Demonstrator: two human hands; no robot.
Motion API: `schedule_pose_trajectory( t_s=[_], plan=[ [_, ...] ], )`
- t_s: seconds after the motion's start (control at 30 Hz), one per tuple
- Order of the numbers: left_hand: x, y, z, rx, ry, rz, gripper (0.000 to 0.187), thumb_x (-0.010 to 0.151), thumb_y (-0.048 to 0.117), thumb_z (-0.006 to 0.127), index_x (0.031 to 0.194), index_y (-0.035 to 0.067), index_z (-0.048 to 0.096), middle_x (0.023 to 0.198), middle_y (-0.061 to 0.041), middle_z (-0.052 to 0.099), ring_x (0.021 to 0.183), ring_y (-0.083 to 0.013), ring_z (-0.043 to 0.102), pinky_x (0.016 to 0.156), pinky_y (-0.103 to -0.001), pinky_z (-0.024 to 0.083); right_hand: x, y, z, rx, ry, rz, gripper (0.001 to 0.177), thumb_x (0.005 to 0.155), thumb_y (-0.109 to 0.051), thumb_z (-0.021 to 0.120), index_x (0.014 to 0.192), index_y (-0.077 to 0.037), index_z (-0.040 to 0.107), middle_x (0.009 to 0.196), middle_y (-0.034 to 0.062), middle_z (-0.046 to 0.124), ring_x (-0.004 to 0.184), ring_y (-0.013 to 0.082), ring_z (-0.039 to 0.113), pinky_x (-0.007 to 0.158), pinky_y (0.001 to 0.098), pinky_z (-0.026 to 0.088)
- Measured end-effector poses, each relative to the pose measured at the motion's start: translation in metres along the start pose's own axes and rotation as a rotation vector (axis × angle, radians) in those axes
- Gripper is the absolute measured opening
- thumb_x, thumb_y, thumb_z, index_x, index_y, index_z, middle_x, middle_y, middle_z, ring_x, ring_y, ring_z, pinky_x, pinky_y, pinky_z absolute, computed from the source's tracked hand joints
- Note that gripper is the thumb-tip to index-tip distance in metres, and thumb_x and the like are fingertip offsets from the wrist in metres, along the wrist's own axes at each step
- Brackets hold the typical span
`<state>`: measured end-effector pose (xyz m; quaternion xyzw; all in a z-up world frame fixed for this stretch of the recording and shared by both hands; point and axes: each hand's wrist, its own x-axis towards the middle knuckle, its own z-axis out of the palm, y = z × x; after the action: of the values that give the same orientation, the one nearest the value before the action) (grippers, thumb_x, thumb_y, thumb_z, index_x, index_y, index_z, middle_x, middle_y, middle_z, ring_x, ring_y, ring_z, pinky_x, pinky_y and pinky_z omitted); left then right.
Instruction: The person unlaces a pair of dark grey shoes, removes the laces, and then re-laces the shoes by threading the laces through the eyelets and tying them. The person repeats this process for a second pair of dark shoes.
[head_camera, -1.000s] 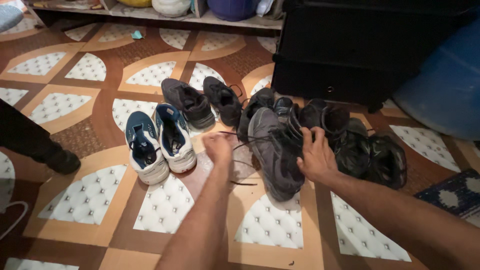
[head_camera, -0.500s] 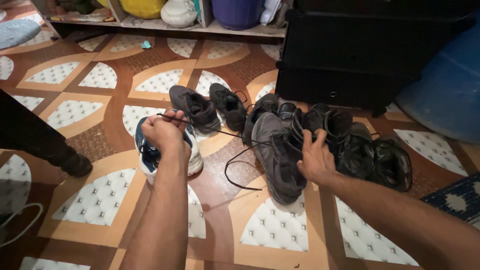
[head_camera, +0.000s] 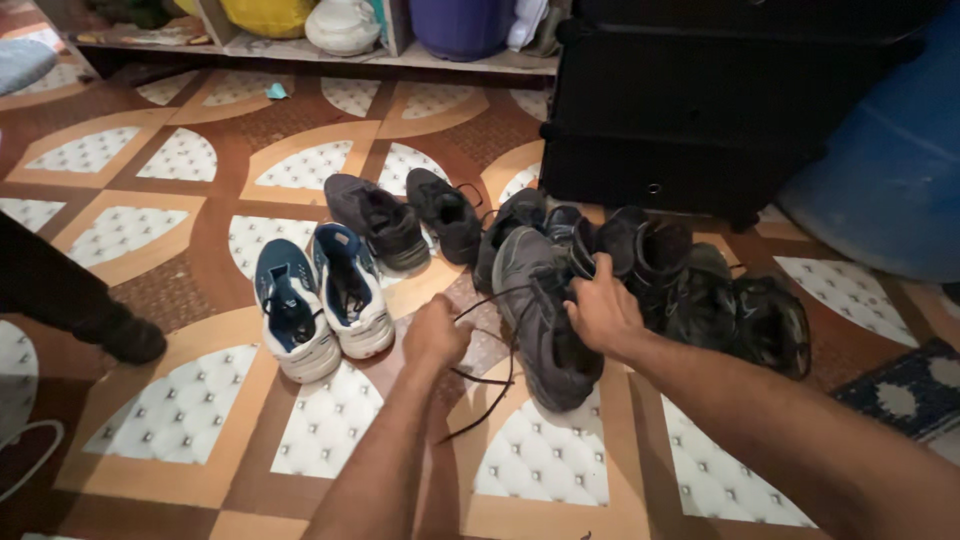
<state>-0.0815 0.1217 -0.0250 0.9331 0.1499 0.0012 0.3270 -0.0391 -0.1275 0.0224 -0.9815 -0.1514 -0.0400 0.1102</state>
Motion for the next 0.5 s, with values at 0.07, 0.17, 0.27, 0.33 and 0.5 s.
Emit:
schedule_pose_trajectory(
  t_s=[0.07, 0.17, 0.27, 0.33, 0.5],
  plan=[
    [-0.003, 0.018, 0.014, -0.114, 0.132, 0.047, 0.042, 0.082, 0.024, 0.078, 0.119, 0.013, 0.061, 0.119, -0.014, 0.064, 0.114, -0.0391, 0.063, 0.093, -0.049, 0.051, 0.004, 0.004, 0.005, 0.1, -0.002, 0.061, 0.025, 0.087, -0.024, 0.075, 0.108, -0.01, 0.074, 0.148, 0.0243, 0.037, 0.112, 0.0471, 0.062, 0.098, 0.0511, 0.051],
    [-0.003, 0.046, 0.022, -0.13, 0.101, 0.095, 0.043, 0.088, 0.022, 0.073, 0.129, 0.019, 0.059, 0.134, -0.016, 0.052, 0.115, -0.0413, 0.06, 0.094, -0.05, 0.05, 0.01, 0.009, 0.014, 0.22, 0.005, 0.182, 0.021, 0.088, -0.021, 0.074, 0.108, -0.017, 0.077, 0.147, 0.0195, 0.042, 0.114, 0.0453, 0.062, 0.099, 0.0504, 0.05],
    [-0.002, 0.062, 0.028, -0.035, 0.038, 0.037, 0.05, 0.086, 0.023, 0.075, 0.131, 0.014, 0.056, 0.142, -0.018, 0.042, 0.114, -0.042, 0.06, 0.094, -0.05, 0.05, 0.016, 0.021, 0.024, 0.287, 0.069, 0.224, 0.019, 0.085, -0.02, 0.076, 0.103, -0.02, 0.079, 0.146, 0.0166, 0.047, 0.117, 0.0416, 0.062, 0.1, 0.0472, 0.05],
    [0.0, 0.058, 0.032, -0.012, 0.051, 0.036, 0.032, 0.088, 0.024, 0.072, 0.116, 0.011, 0.065, 0.135, -0.017, 0.051, 0.114, -0.0401, 0.061, 0.094, -0.05, 0.05, 0.02, 0.028, 0.034, 0.319, 0.092, 0.231, 0.018, 0.083, -0.019, 0.078, 0.101, -0.02, 0.08, 0.144, 0.0155, 0.05, 0.119, 0.0391, 0.061, 0.101, 0.0455, 0.05],
    [0.025, 0.01, 0.038, -0.055, -0.054, 0.089, 0.024, 0.091, 0.031, 0.069, 0.087, 0.008, 0.076, 0.1, -0.016, 0.075, 0.098, -0.0374, 0.067, 0.088, -0.047, 0.051, 0.03, 0.044, 0.057, 0.364, 0.105, 0.242, 0.015, 0.08, -0.017, 0.08, 0.095, -0.018, 0.082, 0.141, 0.0143, 0.053, 0.128, 0.0347, 0.056, 0.104, 0.0435, 0.047]
  ],
)
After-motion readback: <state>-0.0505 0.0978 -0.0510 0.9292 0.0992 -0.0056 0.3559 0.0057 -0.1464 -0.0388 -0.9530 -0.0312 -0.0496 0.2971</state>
